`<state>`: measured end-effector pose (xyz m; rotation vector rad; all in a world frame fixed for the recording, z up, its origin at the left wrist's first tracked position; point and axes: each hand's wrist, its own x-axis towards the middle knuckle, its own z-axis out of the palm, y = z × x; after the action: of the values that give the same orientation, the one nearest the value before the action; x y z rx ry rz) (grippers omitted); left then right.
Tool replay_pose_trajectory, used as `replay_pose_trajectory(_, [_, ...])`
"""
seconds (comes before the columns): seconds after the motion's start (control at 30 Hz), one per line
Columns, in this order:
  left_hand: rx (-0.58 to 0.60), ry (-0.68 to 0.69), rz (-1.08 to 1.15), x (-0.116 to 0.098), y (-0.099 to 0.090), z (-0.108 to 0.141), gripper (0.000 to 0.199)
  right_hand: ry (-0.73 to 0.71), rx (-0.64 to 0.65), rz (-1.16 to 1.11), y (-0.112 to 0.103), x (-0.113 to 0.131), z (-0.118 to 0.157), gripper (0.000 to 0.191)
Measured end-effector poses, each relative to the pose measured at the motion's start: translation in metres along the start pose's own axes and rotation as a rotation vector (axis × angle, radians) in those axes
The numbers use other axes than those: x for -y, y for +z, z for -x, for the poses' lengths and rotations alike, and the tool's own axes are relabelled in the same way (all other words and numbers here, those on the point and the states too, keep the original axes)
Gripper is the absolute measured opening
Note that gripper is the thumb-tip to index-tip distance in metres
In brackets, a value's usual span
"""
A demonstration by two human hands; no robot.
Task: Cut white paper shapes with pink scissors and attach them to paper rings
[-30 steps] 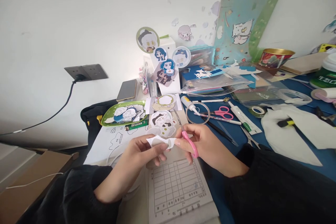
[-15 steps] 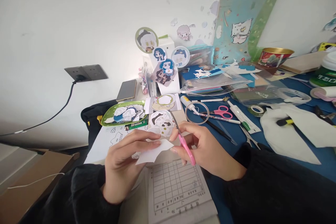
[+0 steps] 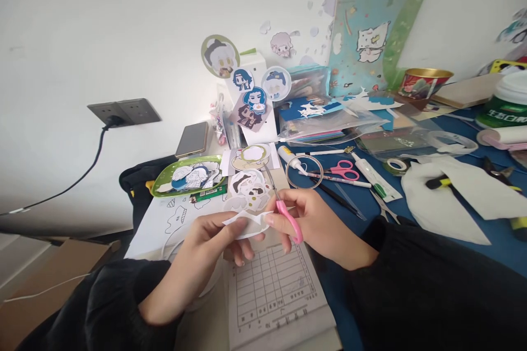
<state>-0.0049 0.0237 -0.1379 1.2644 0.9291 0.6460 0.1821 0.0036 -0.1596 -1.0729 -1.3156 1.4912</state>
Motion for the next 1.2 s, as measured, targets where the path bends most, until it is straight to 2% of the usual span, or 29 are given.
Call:
replay_pose_trajectory(0.3, [-0.056, -0.078, 0.004, 0.001, -0.002, -0.004, 0.032, 0.086, -0.130, 0.031, 0.000, 0.006, 0.000, 0.023])
replay_pose_trajectory(0.53, [0.111, -0.099, -0.185, 0.002, 0.005, 0.003, 0.025, 0.052, -0.171, 0.010, -0.002, 0.001, -0.003, 0.023])
replay_pose_trajectory(0.63, [0.058, -0.113, -0.181, 0.003, 0.007, 0.004, 0.028, 0.051, -0.143, 0.001, -0.002, 0.001, -0.002, 0.023])
replay_pose_trajectory(0.77, [0.053, -0.101, -0.177, 0.006, 0.005, 0.003, 0.029, 0.121, -0.012, 0.005, 0.000, 0.005, 0.000, 0.022])
replay_pose_trajectory(0.97, [0.098, 0.001, -0.375, 0.010, 0.005, 0.006, 0.036, 0.101, -0.051, 0.006, 0.000, 0.006, 0.000, 0.017])
replay_pose_trajectory(1.2, [-0.034, -0.055, -0.065, 0.016, 0.003, -0.005, 0.036, 0.097, -0.041, 0.017, 0.003, 0.000, -0.002, 0.020])
